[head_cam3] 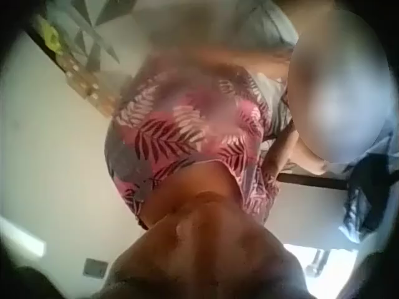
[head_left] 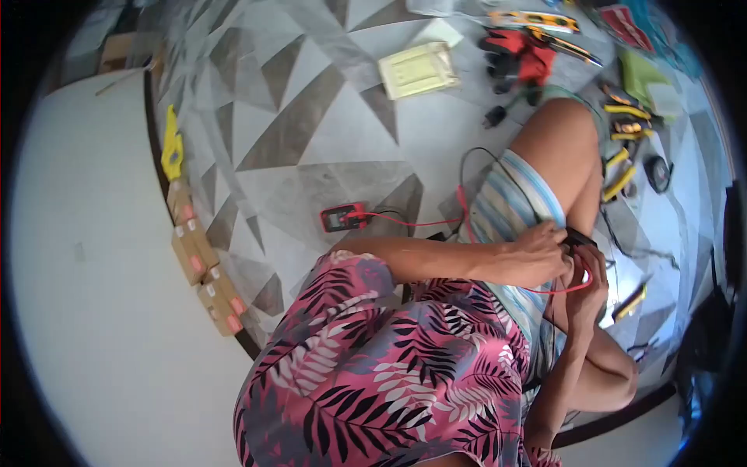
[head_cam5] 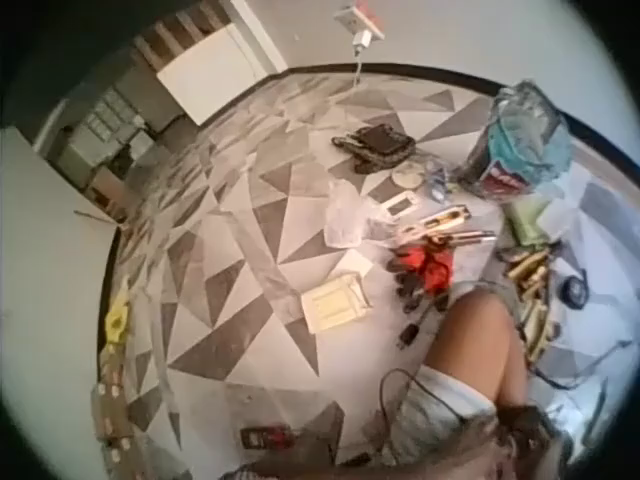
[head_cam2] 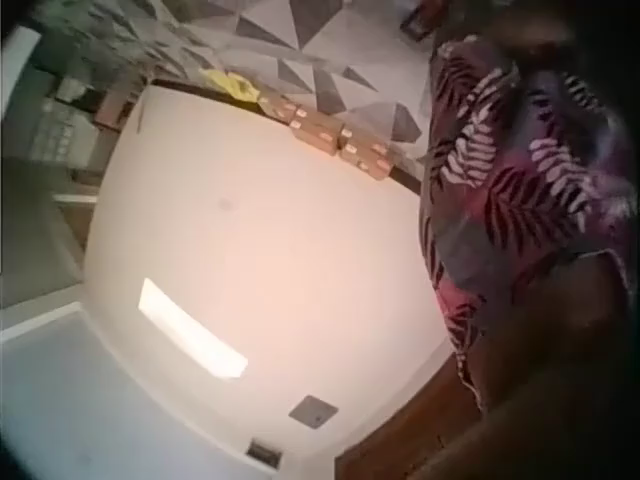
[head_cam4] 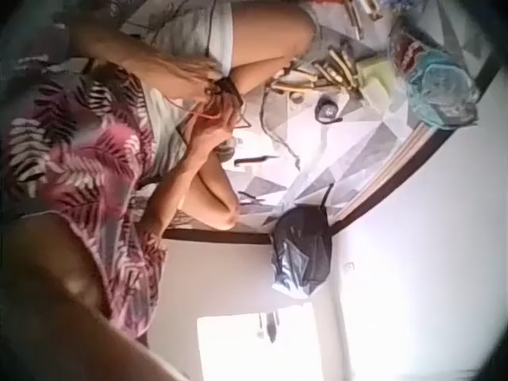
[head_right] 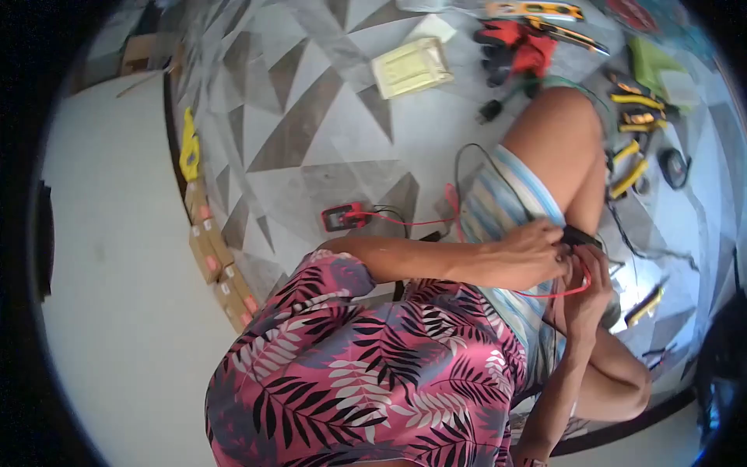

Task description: Connecting wires to an electrical outlet box and testing with a multimeter.

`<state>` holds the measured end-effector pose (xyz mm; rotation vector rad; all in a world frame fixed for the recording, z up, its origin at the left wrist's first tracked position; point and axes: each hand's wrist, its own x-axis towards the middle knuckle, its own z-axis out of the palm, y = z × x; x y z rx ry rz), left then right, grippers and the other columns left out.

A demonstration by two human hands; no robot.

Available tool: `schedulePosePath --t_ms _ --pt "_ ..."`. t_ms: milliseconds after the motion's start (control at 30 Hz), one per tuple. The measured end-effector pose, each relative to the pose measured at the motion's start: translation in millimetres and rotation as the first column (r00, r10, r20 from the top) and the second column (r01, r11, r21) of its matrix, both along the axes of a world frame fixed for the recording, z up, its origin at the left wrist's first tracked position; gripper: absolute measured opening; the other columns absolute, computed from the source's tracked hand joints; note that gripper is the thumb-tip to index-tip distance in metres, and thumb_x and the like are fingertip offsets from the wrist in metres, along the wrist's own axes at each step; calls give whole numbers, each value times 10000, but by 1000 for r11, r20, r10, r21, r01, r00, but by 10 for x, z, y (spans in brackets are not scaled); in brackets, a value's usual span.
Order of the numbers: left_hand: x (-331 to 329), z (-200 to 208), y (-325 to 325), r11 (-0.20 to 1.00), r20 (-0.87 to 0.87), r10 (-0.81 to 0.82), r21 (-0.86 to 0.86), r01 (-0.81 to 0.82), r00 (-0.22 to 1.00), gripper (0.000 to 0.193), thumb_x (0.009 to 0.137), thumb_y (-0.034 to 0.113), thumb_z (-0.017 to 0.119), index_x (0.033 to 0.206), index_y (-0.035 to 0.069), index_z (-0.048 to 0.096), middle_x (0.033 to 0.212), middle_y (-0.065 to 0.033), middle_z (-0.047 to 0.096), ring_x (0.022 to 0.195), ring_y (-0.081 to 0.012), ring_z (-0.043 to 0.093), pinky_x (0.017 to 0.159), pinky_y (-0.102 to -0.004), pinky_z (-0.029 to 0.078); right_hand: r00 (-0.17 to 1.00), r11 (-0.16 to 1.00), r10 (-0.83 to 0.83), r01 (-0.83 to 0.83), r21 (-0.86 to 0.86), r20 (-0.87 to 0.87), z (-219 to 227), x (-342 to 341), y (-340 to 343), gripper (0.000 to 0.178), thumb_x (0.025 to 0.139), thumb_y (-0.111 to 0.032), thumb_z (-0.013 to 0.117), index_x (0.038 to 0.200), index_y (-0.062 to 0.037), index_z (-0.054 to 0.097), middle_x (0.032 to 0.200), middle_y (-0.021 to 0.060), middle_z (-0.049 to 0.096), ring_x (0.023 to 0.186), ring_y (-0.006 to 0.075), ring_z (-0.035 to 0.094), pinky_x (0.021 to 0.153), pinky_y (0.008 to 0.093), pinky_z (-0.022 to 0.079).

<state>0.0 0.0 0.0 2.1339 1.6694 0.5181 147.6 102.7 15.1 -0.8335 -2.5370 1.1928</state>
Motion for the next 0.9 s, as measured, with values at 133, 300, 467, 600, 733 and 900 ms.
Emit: schedulePosePath --t_ms 133,300,467,600,733,900 --pt "-306 151 -258 991 3 13 -131 -13 1000 157 771 107 631 908 108 707 954 -52 690 970 -245 584 862 -422 441 996 997 -82 83 9 -38 -240 36 -301 322 767 52 724 1083 -3 690 1123 165 676 960 320 707 803 382 587" --pt "-150 348 -36 990 -4 20 -139 -20 1000 376 763 73 628 1135 46 674 1276 -110 663 1086 -261 586 959 -409 450 983 954 -64 112 278 -174 179 165 -101 394 715 19 790 1088 -25 671 1094 155 665 964 315 695 776 388 593" --pt "-85 360 56 997 23 -28 -76 30 999 288 757 41 619 1041 19 656 1321 -140 636 1035 -269 579 917 -379 480 952 921 -246 289 263 -182 123 409 -180 274 812 43 740 1071 -20 680 1061 144 700 925 295 706 772 360 583" --pt "-20 326 115 998 7 -45 -49 45 999 241 775 62 624 1011 19 649 1368 -144 600 1045 -265 573 841 -357 515 940 908 -278 325 264 -199 81 432 -159 242 823 23 748 1050 -24 681 1033 138 711 907 290 714 763 348 585" --pt "21 314 168 997 -6 -57 -42 57 998 238 781 71 623 1011 16 649 1381 -140 588 1060 -266 569 818 -364 525 941 911 -277 322 260 -193 47 445 -93 245 823 14 751 1055 -29 683 1039 136 710 906 287 713 757 343 583" --pt "69 293 188 995 -81 -62 -83 55 995 262 786 95 616 1033 17 656 1375 -118 591 1059 -254 571 817 -356 520 948 919 -246 294 262 -200 51 387 -6 259 818 18 750 1063 -30 681 1048 137 708 901 291 714 754 344 583"
